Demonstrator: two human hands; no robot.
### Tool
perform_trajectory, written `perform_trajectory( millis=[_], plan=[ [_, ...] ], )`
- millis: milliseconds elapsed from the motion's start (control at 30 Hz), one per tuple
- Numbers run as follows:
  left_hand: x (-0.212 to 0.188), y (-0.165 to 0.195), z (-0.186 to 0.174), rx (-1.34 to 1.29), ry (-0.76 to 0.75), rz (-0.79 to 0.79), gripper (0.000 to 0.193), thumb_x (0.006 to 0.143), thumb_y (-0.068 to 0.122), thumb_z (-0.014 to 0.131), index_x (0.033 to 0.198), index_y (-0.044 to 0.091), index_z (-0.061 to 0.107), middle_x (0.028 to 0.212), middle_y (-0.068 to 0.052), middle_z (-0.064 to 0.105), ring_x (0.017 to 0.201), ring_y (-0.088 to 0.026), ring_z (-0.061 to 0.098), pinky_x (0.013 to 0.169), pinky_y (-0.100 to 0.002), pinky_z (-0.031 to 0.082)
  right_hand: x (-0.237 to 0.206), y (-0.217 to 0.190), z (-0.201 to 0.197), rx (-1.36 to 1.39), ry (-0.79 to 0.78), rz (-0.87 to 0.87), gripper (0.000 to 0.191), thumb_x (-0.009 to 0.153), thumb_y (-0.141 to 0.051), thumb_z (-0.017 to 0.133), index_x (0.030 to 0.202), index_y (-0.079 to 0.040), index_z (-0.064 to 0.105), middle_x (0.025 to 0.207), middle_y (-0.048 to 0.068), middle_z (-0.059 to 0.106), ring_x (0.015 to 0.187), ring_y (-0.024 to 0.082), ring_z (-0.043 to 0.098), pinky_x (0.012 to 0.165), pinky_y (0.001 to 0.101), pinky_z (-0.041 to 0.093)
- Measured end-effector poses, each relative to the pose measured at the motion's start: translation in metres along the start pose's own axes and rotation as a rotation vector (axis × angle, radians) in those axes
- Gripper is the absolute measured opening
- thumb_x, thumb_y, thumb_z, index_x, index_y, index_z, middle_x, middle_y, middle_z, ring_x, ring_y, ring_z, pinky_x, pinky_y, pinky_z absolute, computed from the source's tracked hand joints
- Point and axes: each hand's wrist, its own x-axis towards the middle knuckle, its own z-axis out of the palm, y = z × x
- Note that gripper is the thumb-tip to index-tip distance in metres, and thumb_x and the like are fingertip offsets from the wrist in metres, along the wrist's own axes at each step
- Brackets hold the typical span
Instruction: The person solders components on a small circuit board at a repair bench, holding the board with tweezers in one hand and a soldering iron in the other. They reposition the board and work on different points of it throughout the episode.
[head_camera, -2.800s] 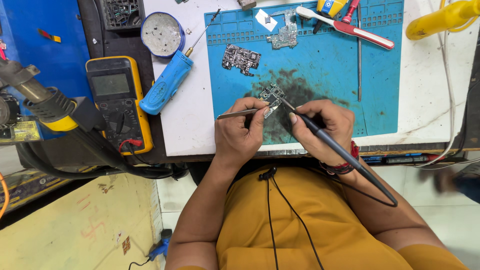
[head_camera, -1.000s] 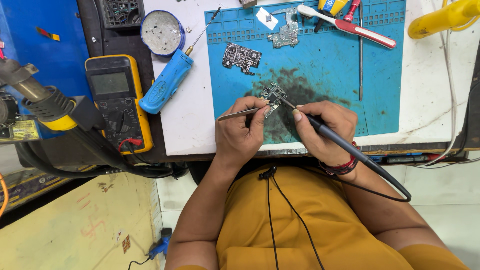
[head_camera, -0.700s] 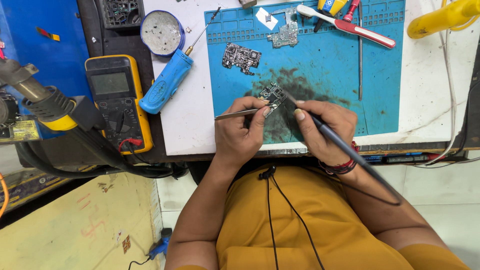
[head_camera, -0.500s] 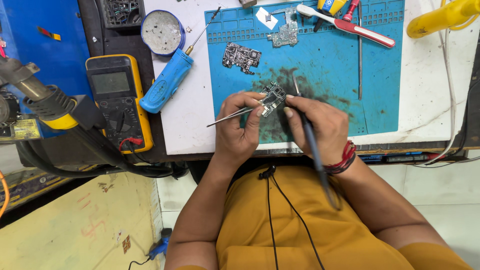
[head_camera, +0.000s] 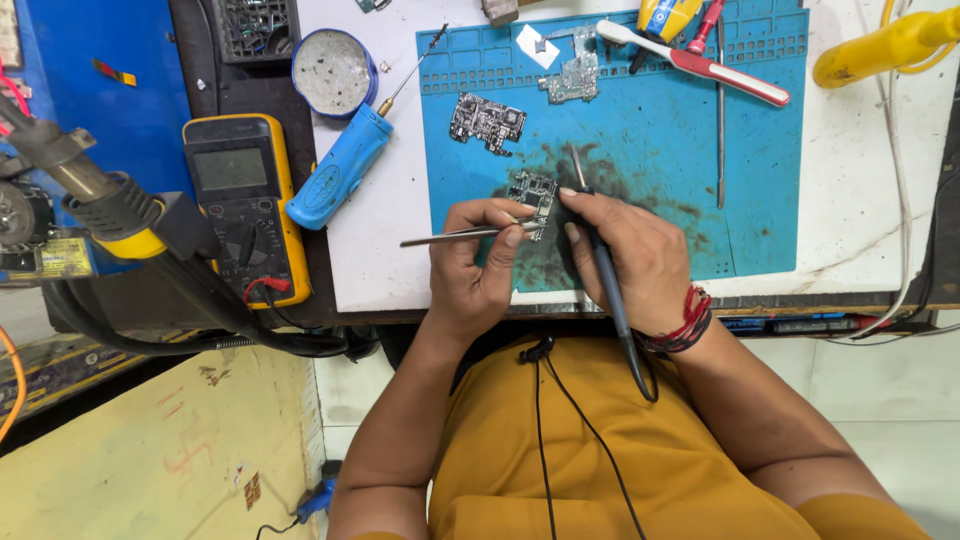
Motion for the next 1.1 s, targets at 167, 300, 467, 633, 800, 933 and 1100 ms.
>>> perform_trajectory(
  millis=[167, 300, 467, 633, 800, 933, 1100],
  plan=[
    [-0.007, -0.002, 0.008, -0.085, 0.101, -0.043, 0.012, 0.11, 0.008, 0.057, 0.117, 0.002, 0.049, 0.117, -0.015, 0.068, 0.103, -0.016, 0.069, 0.092, -0.03, 0.061, 0.002, 0.002, -0.001, -0.001, 0.007, -0.005, 0.035, 0.095, 0.001, 0.068, 0.129, -0.007, 0.064, 0.111, 0.017, 0.074, 0.097, 0.034, 0.074, 0.084, 0.0392, 0.059],
    [-0.016, -0.006, 0.017, -0.321, 0.154, -0.113, 0.013, 0.111, 0.007, 0.055, 0.12, 0.002, 0.047, 0.12, -0.015, 0.067, 0.103, -0.015, 0.068, 0.094, -0.031, 0.06, 0.003, 0.004, 0.0, 0.015, -0.004, 0.001, 0.036, 0.094, 0.002, 0.068, 0.13, -0.006, 0.064, 0.11, 0.017, 0.074, 0.097, 0.034, 0.074, 0.083, 0.0393, 0.059],
    [-0.019, -0.007, 0.019, -0.452, 0.16, -0.192, 0.014, 0.11, 0.006, 0.055, 0.121, 0.003, 0.047, 0.12, -0.016, 0.067, 0.099, -0.014, 0.067, 0.092, -0.029, 0.058, 0.002, 0.007, 0.001, 0.038, -0.026, 0.05, 0.037, 0.094, 0.002, 0.068, 0.13, -0.007, 0.064, 0.11, 0.016, 0.075, 0.094, 0.032, 0.075, 0.08, 0.0385, 0.059],
    [0.0, -0.009, 0.011, -0.16, 0.183, -0.058, 0.015, 0.111, 0.005, 0.058, 0.121, 0.003, 0.048, 0.123, -0.017, 0.068, 0.095, -0.01, 0.065, 0.087, -0.026, 0.057, -0.008, 0.014, 0.004, 0.246, 0.054, 0.181, 0.044, 0.097, -0.011, 0.068, 0.136, 0.001, 0.05, 0.107, 0.012, 0.072, 0.081, 0.023, 0.069, 0.075, 0.0333, 0.056],
    [0.018, -0.009, 0.011, 0.001, 0.177, -0.069, 0.012, 0.106, 0.004, 0.062, 0.115, 0.0, 0.055, 0.113, -0.015, 0.073, 0.077, -0.008, 0.064, 0.069, -0.024, 0.055, -0.018, 0.024, 0.009, 0.308, 0.153, 0.175, 0.037, 0.103, -0.016, 0.07, 0.131, 0.001, 0.052, 0.102, 0.009, 0.066, 0.081, 0.017, 0.063, 0.073, 0.0278, 0.05],
    [0.02, -0.003, 0.012, 0.143, 0.145, -0.087, 0.009, 0.105, 0.003, 0.063, 0.112, 0.001, 0.057, 0.107, -0.011, 0.076, 0.07, -0.006, 0.063, 0.064, -0.022, 0.052, -0.021, 0.024, 0.01, 0.225, 0.162, 0.207, 0.022, 0.1, -0.01, 0.076, 0.116, 0.0, 0.066, 0.095, 0.012, 0.068, 0.08, 0.019, 0.063, 0.068, 0.0273, 0.049],
    [0.024, -0.002, 0.012, 0.2, 0.128, -0.086, 0.009, 0.106, 0.004, 0.063, 0.112, 0.001, 0.057, 0.104, -0.01, 0.077, 0.072, -0.008, 0.065, 0.066, -0.023, 0.054, -0.017, 0.021, 0.005, 0.262, 0.139, 0.262, 0.011, 0.099, -0.004, 0.074, 0.108, 0.0, 0.07, 0.087, 0.009, 0.07, 0.071, 0.016, 0.065, 0.066, 0.028, 0.048]
  ],
)
